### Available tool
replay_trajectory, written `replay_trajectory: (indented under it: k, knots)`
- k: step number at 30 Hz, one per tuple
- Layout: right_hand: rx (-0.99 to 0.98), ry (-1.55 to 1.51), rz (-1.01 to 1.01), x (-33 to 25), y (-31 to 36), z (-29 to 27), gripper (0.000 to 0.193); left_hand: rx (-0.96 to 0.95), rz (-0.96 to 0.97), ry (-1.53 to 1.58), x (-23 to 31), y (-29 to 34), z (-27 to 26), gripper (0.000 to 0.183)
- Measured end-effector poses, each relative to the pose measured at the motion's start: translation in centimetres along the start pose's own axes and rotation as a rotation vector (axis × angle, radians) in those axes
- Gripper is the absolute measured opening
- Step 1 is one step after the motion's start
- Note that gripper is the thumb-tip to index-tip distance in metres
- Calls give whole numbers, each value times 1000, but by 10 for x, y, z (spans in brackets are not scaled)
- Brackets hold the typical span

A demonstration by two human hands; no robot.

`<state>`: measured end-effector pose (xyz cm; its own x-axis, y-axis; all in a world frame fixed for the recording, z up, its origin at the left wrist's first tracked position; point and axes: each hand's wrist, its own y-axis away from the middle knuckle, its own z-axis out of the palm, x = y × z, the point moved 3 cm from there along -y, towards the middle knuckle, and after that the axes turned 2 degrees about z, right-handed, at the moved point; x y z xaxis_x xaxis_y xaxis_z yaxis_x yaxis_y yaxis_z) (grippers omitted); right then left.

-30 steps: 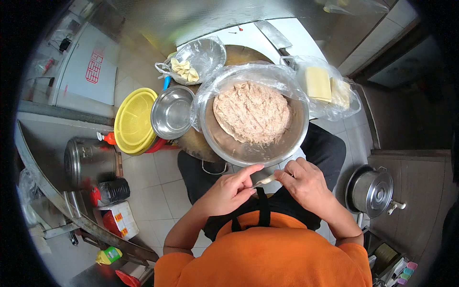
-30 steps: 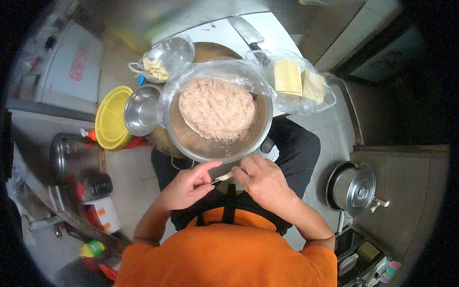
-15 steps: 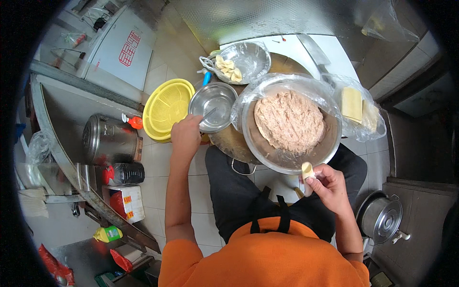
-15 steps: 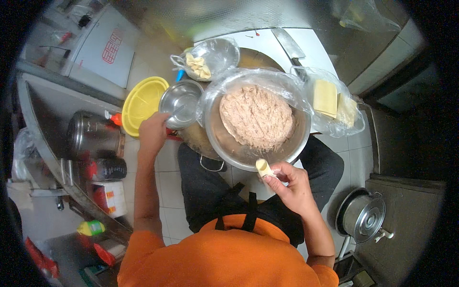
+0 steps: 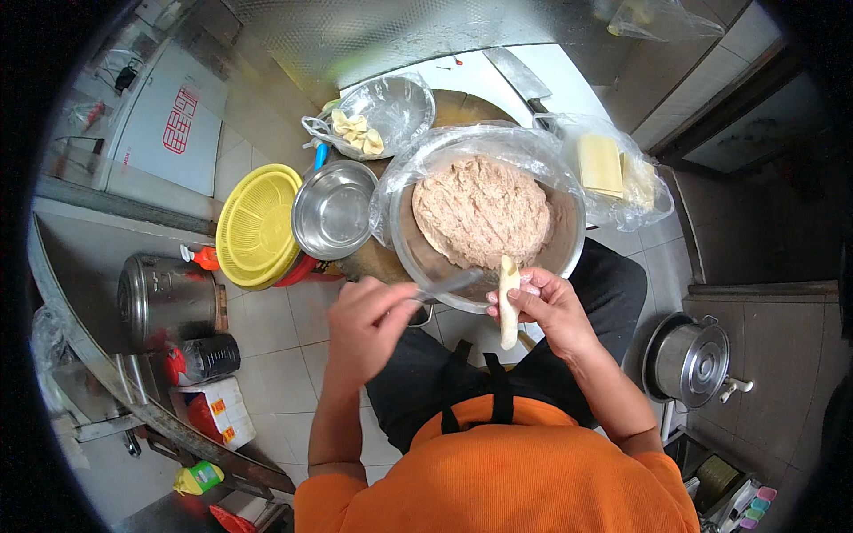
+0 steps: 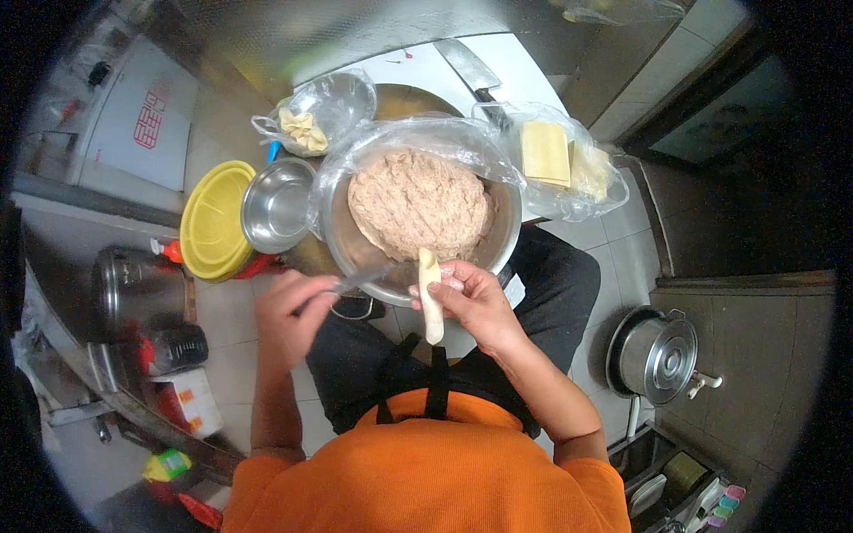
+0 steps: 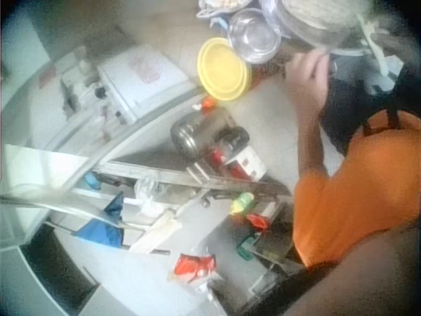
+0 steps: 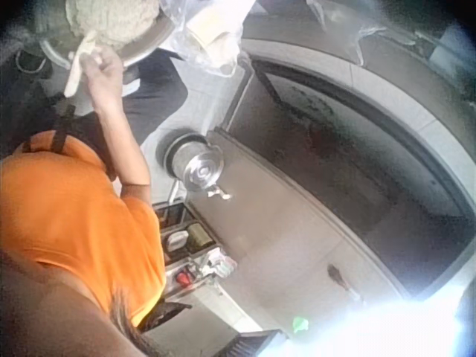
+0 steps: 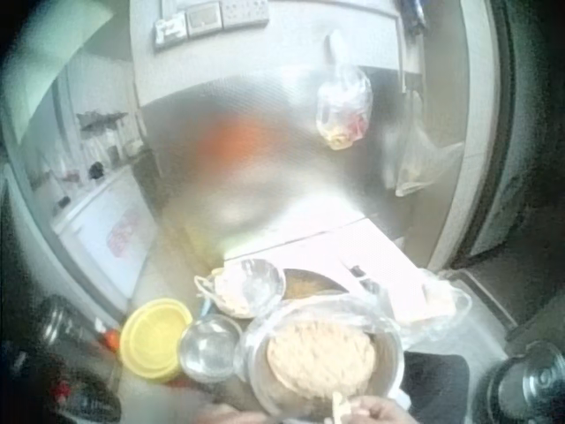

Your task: The person scoops a meat mixture from a large bowl using a spoon and places it onto square dumpling wrappers. They fold each wrapper over the filling to form a dumpling and set it aside. The process repeats with multiple dumplings.

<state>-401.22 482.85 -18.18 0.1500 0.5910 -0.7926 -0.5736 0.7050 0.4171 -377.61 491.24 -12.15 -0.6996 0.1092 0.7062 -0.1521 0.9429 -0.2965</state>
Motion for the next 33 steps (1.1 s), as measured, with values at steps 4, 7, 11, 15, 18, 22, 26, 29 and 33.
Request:
replay_trajectory:
  k: [4,7,11,15,18,22,26,29,33]
  knots:
    - [10,32,-50,-2,2,0,17,-41,79,35,19,-5,18,20]
    - [16,28,-63,-4,5,-5,18,-51,112,18,24,-9,26,19]
    - [9,61,-82,-2,5,-9,17,-63,169,-44,27,-9,32,19]
    - [8,80,-99,0,5,-10,16,-89,189,-120,21,-3,36,20]
    - [66,-30,-33,-1,8,-15,17,-92,-30,34,9,6,36,18]
    - [66,-185,-64,-8,9,-15,19,-131,-484,676,6,32,54,29]
    - [35,-380,-135,-9,8,0,22,-159,-480,986,26,39,95,47]
    - [54,-484,-234,-7,10,8,27,-60,-587,1215,39,36,120,31]
    - [164,-549,-346,1,12,5,23,56,-633,1423,47,23,137,14]
